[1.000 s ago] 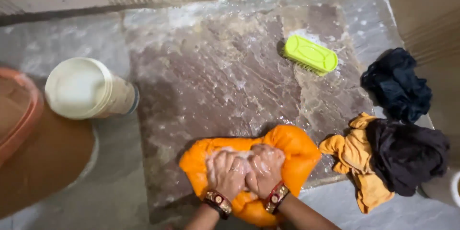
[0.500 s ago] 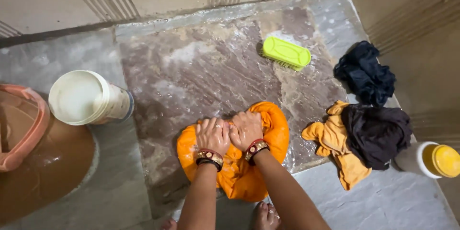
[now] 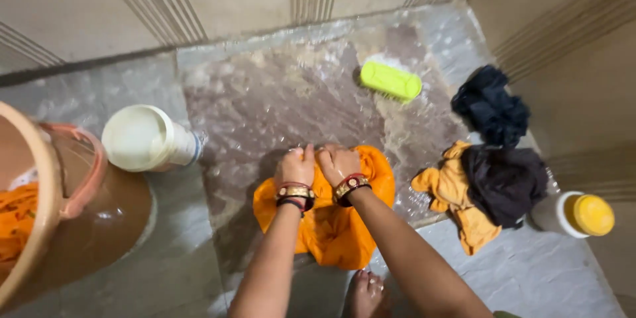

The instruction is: Hand washing multiple items of clothing on a tiled floor using soap, water from a bucket, and a scrubbing brush.

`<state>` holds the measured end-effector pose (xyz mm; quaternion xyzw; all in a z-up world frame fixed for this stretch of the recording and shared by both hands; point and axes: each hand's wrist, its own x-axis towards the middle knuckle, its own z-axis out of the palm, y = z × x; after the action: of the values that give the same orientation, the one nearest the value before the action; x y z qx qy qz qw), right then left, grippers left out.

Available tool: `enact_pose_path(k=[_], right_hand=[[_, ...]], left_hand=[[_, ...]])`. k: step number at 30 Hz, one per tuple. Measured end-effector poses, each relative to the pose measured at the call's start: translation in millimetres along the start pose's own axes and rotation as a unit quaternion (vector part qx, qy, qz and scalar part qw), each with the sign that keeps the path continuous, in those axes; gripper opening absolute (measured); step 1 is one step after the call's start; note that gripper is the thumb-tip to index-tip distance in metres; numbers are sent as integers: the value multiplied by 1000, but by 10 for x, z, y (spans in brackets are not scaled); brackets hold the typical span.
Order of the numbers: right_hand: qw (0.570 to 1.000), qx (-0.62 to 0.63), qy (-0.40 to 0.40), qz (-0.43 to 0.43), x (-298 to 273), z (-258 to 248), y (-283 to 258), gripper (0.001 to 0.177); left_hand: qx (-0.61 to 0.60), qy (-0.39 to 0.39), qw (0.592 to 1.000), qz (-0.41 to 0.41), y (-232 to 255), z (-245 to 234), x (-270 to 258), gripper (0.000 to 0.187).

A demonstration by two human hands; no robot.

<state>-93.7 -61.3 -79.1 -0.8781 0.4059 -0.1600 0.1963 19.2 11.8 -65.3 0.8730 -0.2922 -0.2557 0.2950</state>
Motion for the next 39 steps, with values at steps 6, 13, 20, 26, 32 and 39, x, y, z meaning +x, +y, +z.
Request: enact_pose_path(k=[6, 13, 20, 26, 32, 39], right_hand=[[982, 168, 80, 0, 741, -963, -626, 41], [959, 175, 173, -140, 774, -1914, -1297, 34], [990, -30, -30, -132, -710, -133, -23, 24], [983, -96, -63, -146, -1176, 161, 107, 51], [972, 3, -225, 64, -906, -170, 56, 36], [985, -36, 22, 168, -672, -74, 927, 63]], left_hand=[[-115, 133, 980, 90, 731, -772, 305, 54], [-251, 190, 931, 185, 1361, -1619, -146, 55], [69, 50, 975, 204, -430, -11, -845, 27], [313, -110, 922, 201, -887, 296, -1205, 61], [81, -199, 975, 60, -955, -5, -842, 47], [94, 135, 978, 125, -2006, -91, -295, 69]])
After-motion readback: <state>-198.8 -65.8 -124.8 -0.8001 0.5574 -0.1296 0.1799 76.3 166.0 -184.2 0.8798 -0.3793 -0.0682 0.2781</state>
